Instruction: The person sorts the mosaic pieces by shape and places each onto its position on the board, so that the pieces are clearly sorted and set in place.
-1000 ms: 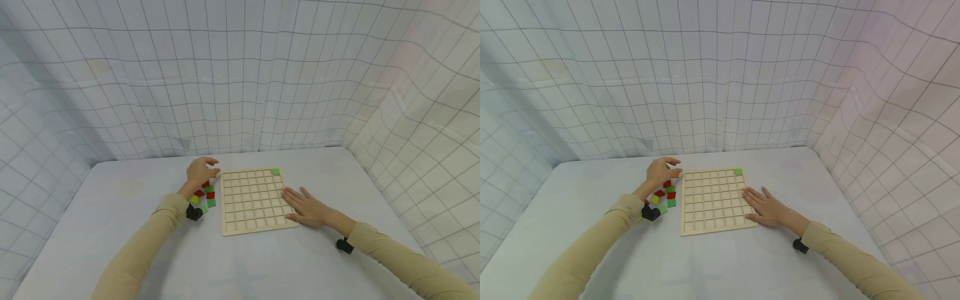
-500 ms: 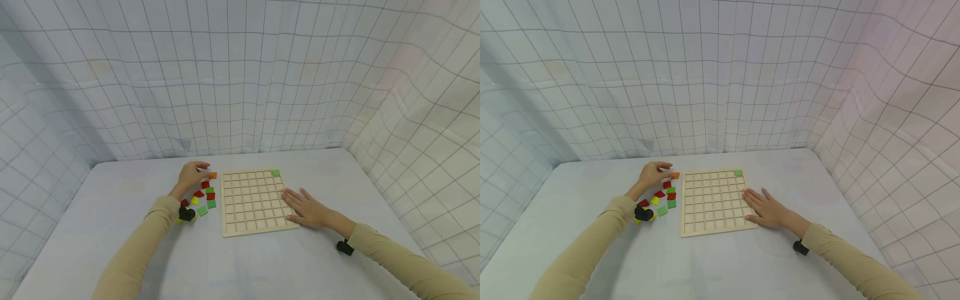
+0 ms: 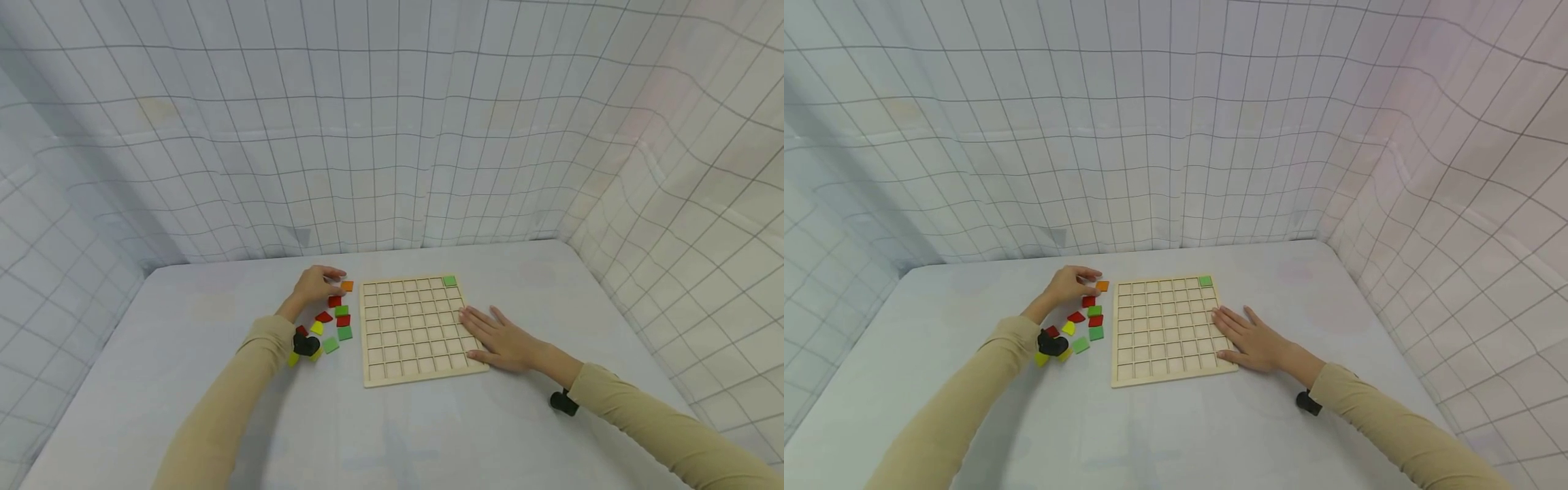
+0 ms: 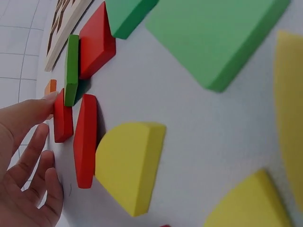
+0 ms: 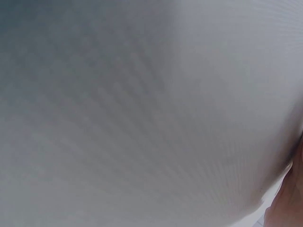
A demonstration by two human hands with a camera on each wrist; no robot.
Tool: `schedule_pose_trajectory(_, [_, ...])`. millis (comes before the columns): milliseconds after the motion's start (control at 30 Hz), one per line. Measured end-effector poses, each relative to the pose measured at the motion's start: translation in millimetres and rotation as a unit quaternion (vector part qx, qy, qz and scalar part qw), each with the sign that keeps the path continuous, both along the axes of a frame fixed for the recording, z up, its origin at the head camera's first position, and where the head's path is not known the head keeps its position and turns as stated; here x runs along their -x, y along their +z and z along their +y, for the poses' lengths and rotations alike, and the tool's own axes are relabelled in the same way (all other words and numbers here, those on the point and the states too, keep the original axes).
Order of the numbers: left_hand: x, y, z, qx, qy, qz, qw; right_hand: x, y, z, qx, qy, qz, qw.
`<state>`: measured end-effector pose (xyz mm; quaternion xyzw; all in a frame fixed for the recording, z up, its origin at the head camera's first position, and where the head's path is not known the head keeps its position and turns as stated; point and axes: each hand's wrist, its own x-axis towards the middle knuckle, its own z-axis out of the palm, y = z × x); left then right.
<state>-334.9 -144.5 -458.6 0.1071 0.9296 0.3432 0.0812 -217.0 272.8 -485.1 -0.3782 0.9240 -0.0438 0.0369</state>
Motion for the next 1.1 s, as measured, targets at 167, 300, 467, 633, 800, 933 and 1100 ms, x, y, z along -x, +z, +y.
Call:
schedule_pose_trajectory(167, [2.7,1.0,1.7,-0.002,-0.002,-0.03,0.9996,-0.5,0.8,0.1,0.003,-0.002,-0.006,1.0])
schedule_pose_trajectory(300, [3.9,2.6,2.0,-0.003,-0.002,-0.053,0.9986,0.0,1.4,-0.1,-0.006,-0.007,-0.012,0.9999])
schedule_pose_trajectory(467, [5.1,3.6,2.7,-0.001,0.002,-0.065,0.9979,1.1,1.4,0.4,-0.012,-0.011,-0.016,0.9997])
schedule_pose_trajectory(633, [5.2,2.5,3.5,0.002,0.008,-0.066,0.9978,1.7,-1.0,1.3,-0.015,-0.015,-0.02,0.9996])
schedule_pose_trajectory(800, [6.3,2.0,3.5,0.013,0.009,-0.065,0.9978,2.0,-2.1,1.5,-0.015,-0.017,-0.023,0.9995])
schedule_pose_trajectory(933, [4.9,2.6,3.3,0.022,0.009,-0.064,0.9977,2.0,-2.6,1.5,-0.014,-0.013,-0.019,0.9996])
schedule_pose_trajectory(1100, [4.1,3.6,3.6,0.02,0.003,-0.064,0.9978,1.9,-1.1,0.8,-0.011,-0.01,-0.015,0.9998])
